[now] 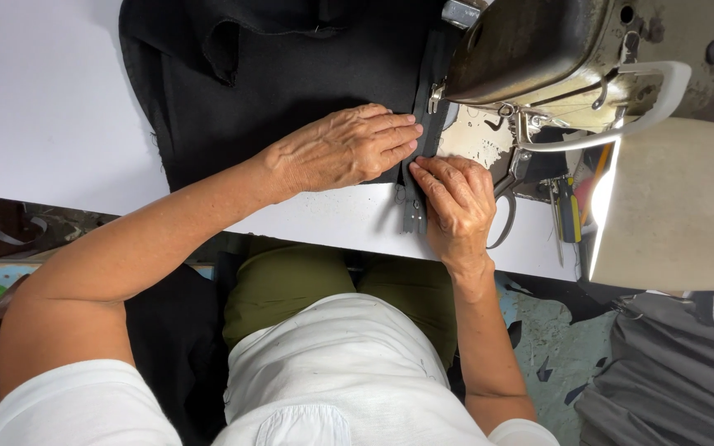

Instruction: The person is sewing a zipper onto a piece of black fabric using an industrial sewing machine and then trimming the excess with scissors.

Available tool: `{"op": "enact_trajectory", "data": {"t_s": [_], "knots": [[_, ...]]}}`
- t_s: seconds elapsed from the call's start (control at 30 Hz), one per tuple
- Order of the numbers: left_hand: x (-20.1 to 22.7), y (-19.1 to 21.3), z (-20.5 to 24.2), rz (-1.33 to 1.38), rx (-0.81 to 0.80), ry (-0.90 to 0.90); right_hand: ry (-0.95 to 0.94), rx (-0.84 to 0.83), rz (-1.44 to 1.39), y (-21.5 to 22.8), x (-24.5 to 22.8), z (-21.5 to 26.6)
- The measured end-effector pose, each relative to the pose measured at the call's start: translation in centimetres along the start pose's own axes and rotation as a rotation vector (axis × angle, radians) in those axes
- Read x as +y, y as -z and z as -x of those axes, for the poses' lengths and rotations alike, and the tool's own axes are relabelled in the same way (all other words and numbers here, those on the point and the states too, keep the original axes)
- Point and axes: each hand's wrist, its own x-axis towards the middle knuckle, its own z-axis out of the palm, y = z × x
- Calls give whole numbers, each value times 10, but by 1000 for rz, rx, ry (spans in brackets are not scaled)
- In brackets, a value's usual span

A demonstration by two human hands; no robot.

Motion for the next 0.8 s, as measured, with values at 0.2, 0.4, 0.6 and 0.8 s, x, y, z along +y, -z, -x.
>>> {"op": "enact_trajectory", "data": {"t_s": [0.2, 0.4, 0.6, 0.8], "knots": [[1, -1, 2, 43, 6, 10, 10, -3, -10, 4, -6, 5], [0, -5, 5, 36, 19, 7, -13, -7, -50, 4, -2, 11], [0, -8, 7, 64, 31, 13, 0, -19, -60, 2, 2, 15], [2, 4, 3, 46, 32, -2, 1, -32, -39, 2, 0, 15]]}}
